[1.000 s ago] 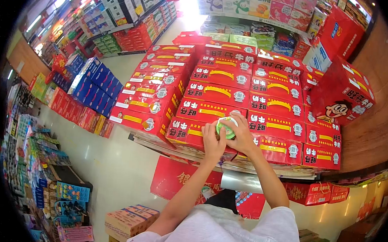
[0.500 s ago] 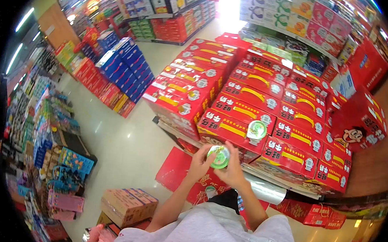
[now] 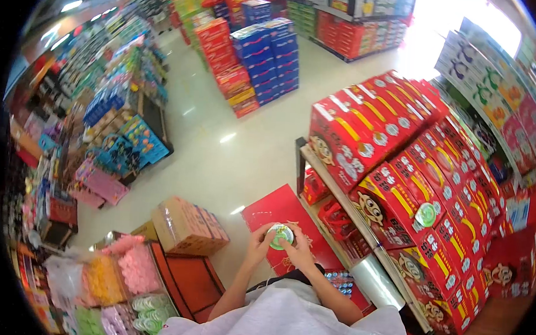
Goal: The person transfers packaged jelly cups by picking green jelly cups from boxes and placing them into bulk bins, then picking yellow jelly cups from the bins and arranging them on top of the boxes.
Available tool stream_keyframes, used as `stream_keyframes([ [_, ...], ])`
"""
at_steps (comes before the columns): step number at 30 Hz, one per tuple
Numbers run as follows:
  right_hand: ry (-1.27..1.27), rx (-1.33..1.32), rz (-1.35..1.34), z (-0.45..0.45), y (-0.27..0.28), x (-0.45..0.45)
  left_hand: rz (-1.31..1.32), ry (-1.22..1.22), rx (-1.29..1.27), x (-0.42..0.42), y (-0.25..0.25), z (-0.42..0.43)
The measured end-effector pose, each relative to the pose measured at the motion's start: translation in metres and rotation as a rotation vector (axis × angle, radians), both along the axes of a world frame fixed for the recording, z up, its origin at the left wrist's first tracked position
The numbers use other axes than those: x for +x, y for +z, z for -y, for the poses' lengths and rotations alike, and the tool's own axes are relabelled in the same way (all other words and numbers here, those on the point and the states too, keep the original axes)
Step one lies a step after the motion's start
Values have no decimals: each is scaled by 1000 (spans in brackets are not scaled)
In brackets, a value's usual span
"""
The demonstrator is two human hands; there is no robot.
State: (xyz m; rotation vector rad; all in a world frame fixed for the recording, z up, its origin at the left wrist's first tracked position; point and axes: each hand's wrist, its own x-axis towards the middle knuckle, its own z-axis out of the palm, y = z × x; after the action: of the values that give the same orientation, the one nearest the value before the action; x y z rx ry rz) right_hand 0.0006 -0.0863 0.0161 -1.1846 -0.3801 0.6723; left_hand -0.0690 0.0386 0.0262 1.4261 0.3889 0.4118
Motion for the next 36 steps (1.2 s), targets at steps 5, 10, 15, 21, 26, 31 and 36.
stream_keyframes([
  [5, 211, -33, 70, -46, 12, -25, 39, 179, -97, -51, -20, -28],
  [10, 402, -66, 44, -91, 14, -61, -4, 366, -77, -107, -33, -56],
  [15, 537, -108, 389, -141, -2, -111, -9, 570, -109, -172, -36, -84],
  [21, 675, -172, 529, -202, -5, -188, 23, 934, 11, -249, -41, -113],
  [26, 777, -88, 746, -253, -21, -264, -49, 1190, 164, -321, -42, -122],
  [31, 909, 29, 891, -281, -33, -354, -70, 1458, 143, -403, -69, -127],
  [36, 1076, 140, 852, -295, -37, -447, -236, 1793, 180, -472, -77, -120],
])
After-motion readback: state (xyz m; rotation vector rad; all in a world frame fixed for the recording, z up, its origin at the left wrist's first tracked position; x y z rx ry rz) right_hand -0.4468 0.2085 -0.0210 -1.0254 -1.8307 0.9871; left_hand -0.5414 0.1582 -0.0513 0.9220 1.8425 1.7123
